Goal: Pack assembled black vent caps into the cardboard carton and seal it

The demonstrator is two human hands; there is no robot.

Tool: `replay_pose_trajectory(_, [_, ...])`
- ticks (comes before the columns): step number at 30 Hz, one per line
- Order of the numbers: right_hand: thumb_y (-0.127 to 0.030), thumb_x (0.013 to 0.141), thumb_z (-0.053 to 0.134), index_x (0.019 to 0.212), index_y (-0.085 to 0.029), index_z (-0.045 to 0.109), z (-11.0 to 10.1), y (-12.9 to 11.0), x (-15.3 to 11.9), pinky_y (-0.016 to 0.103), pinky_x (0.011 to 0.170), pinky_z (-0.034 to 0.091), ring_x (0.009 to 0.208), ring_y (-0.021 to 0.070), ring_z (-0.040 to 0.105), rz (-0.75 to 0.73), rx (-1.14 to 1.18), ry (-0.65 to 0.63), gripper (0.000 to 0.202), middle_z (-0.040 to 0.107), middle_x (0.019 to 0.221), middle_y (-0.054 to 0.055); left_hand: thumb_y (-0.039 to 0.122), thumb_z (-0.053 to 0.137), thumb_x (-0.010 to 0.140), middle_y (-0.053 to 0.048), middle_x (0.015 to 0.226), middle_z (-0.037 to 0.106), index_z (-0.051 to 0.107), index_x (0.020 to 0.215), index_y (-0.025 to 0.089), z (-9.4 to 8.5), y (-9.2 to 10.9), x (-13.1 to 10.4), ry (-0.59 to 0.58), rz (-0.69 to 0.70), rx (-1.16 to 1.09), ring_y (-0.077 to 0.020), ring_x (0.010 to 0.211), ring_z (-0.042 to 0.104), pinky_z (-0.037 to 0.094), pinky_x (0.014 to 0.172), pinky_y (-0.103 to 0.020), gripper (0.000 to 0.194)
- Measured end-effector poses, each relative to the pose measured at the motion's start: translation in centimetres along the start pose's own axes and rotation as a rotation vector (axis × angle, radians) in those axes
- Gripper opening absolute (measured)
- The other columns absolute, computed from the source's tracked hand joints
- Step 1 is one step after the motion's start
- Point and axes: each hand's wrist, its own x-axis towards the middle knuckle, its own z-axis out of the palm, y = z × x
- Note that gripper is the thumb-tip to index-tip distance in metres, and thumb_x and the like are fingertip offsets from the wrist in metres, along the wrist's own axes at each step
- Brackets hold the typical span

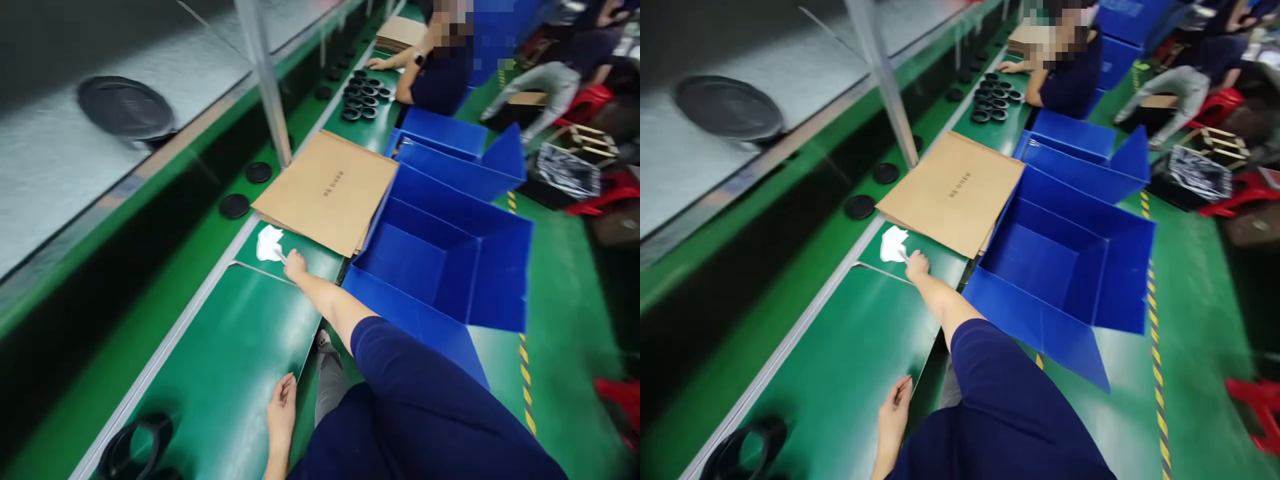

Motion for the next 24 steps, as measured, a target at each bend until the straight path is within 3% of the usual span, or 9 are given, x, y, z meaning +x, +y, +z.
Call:
replay_pose_trajectory(5, [-0.008, 0.088, 0.061, 0.112, -0.014, 0.057, -3.3, 1.7, -2.7, 0.030, 0.089, 0.055, 0.097, 0.0179, 0.064, -0.093, 0.176, -0.062, 0.025, 0.057, 0.121, 0.012, 0.047, 0.047, 0.089, -0.011, 0.115, 0.076, 0.068, 0.110, 0.022, 1.4, 3.6, 2.6, -0.115, 0.104, 0.240, -0.0293, 0.110, 0.071, 0.058, 0.095, -0.036, 0.039])
replay_pose_trajectory(8, [-0.012, 0.091, 0.060, 0.108, -0.019, 0.059, -8.3, 5.5, -5.7, 0.024, 0.073, 0.058, 0.073, 0.0085, 0.063, -0.209, 0.369, -0.053, 0.018, 0.057, 0.113, 0.003, 0.046, 0.043, 0.092, -0.011, 0.119, 0.074, 0.068, 0.110, 0.023, 4.6, 9.5, 4.4, -0.147, 0.367, 0.356, -0.0291, 0.111, 0.070, 0.055, 0.100, -0.037, 0.038])
replay_pose_trajectory(10, [-0.011, 0.093, 0.056, 0.106, -0.019, 0.057, -13.2, 9.7, -8.5, 0.021, 0.065, 0.058, 0.065, 0.0061, 0.061, -0.271, 0.560, -0.008, 0.016, 0.058, 0.103, 0.000, 0.043, 0.042, 0.095, -0.011, 0.119, 0.073, 0.068, 0.112, 0.022, 8.4, 14.8, 5.0, -0.203, 0.581, 0.389, -0.0283, 0.112, 0.068, 0.052, 0.103, -0.038, 0.037])
replay_pose_trajectory(12, [-0.009, 0.093, 0.054, 0.103, -0.019, 0.056, -19.1, 15.4, -12.2, 0.020, 0.063, 0.058, 0.067, 0.0071, 0.063, -0.310, 0.745, 0.090, 0.014, 0.059, 0.092, -0.002, 0.039, 0.042, 0.097, -0.011, 0.119, 0.072, 0.068, 0.114, 0.021, 14.3, 20.4, 4.3, -0.309, 0.775, 0.404, -0.0274, 0.112, 0.067, 0.051, 0.105, -0.038, 0.036])
replay_pose_trajectory(14, [-0.012, 0.094, 0.053, 0.104, -0.019, 0.056, -25.0, 22.5, -16.9, 0.021, 0.066, 0.059, 0.071, 0.0085, 0.066, -0.342, 0.875, 0.245, 0.012, 0.061, 0.087, -0.002, 0.035, 0.041, 0.098, -0.013, 0.121, 0.070, 0.066, 0.118, 0.019, 21.9, 25.2, 2.1, -0.471, 0.902, 0.449, -0.0268, 0.115, 0.066, 0.049, 0.107, -0.039, 0.036])
replay_pose_trajectory(16, [-0.020, 0.095, 0.055, 0.107, -0.020, 0.057, -30.1, 30.6, -22.1, 0.024, 0.071, 0.060, 0.074, 0.0096, 0.067, -0.363, 0.970, 0.439, 0.013, 0.063, 0.088, -0.002, 0.033, 0.047, 0.098, -0.014, 0.129, 0.068, 0.064, 0.125, 0.017, 30.7, 28.4, -1.2, -0.649, 0.950, 0.530, -0.0265, 0.123, 0.062, 0.044, 0.113, -0.039, 0.036])
replay_pose_trajectory(18, [-0.032, 0.092, 0.060, 0.109, -0.020, 0.059, -33.8, 39.5, -27.4, 0.026, 0.073, 0.060, 0.075, 0.0107, 0.067, -0.319, 1.033, 0.638, 0.020, 0.065, 0.089, -0.001, 0.035, 0.063, 0.093, -0.017, 0.140, 0.062, 0.060, 0.133, 0.013, 39.7, 29.7, -5.0, -0.760, 0.938, 0.613, -0.0274, 0.134, 0.055, 0.038, 0.119, -0.037, 0.046])
replay_pose_trajectory(21, [-0.043, 0.083, 0.069, 0.106, -0.020, 0.064, -36.4, 53.1, -35.3, 0.028, 0.073, 0.061, 0.074, 0.0125, 0.068, -0.091, 1.121, 0.898, 0.033, 0.066, 0.088, 0.000, 0.036, 0.080, 0.082, -0.022, 0.151, 0.052, 0.053, 0.142, 0.008, 50.9, 29.4, -9.4, -0.771, 0.856, 0.722, -0.0294, 0.142, 0.048, 0.035, 0.121, -0.036, 0.072])
replay_pose_trajectory(24, [-0.044, 0.071, 0.079, 0.100, -0.020, 0.067, -34.7, 65.9, -43.3, 0.028, 0.068, 0.061, 0.072, 0.0142, 0.069, 0.243, 1.251, 1.109, 0.040, 0.068, 0.088, 0.002, 0.039, 0.071, 0.091, -0.021, 0.141, 0.061, 0.058, 0.137, 0.009, 57.9, 28.7, -11.6, -0.718, 0.728, 0.856, -0.0280, 0.135, 0.056, 0.043, 0.115, -0.038, 0.055])
